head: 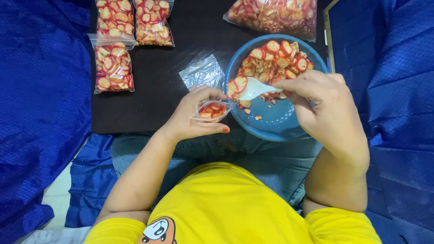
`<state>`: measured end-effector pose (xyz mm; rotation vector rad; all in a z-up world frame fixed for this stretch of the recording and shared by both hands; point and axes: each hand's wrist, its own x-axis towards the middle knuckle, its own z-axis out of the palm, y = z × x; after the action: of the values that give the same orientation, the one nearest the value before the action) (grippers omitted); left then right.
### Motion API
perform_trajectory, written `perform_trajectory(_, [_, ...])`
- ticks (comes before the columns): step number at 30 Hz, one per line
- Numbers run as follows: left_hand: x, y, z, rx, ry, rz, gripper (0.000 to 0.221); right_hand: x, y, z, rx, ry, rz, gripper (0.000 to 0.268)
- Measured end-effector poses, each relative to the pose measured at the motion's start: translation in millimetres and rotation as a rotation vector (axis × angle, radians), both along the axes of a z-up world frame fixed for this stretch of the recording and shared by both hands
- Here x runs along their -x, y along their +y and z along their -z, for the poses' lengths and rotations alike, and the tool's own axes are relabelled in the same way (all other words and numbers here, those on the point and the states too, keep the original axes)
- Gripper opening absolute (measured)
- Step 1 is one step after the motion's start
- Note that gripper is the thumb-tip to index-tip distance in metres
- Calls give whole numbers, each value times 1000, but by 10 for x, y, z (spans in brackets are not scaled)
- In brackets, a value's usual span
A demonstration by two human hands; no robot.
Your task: Scooping snack chips from a large bowl into small individual plastic bags and sealing them.
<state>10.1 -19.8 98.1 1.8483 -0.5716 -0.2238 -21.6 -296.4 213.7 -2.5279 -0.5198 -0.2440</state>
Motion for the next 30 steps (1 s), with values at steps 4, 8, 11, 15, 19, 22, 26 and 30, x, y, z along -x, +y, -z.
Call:
perform_trajectory(4, [-32, -2, 35, -7, -55, -2, 58, -55, 112, -62, 63, -30, -62, 31])
perform_trajectory(8, [-35, 13, 38, -32, -37, -23, 63, -80, 195, -43, 111, -87, -104, 35])
perform_trajectory(11, [-31, 12, 13, -44, -19, -35, 68, -86, 229, -1, 156, -135, -118, 36])
perform_trajectory(15, [-36, 3, 2, -14, -43, -44, 61, -52, 317, -17, 146, -176, -96, 35])
perform_trajectory(19, [-50, 15, 6, -6, -26, -39, 59, -27, 364, -18, 171, -199, -89, 35])
perform_trajectory(22, [-56, 23, 10, 16, -31, -41, 61, -14, 377, -10, 190, -222, -96, 34])
perform_trajectory(26, [-54, 41, 15, 54, 1, -36, 62, 10, 383, -5, 213, -266, -74, 36])
perform_trajectory(30, [-29, 56, 11, 73, 27, -45, 64, 39, 385, -16, 261, -304, -60, 34])
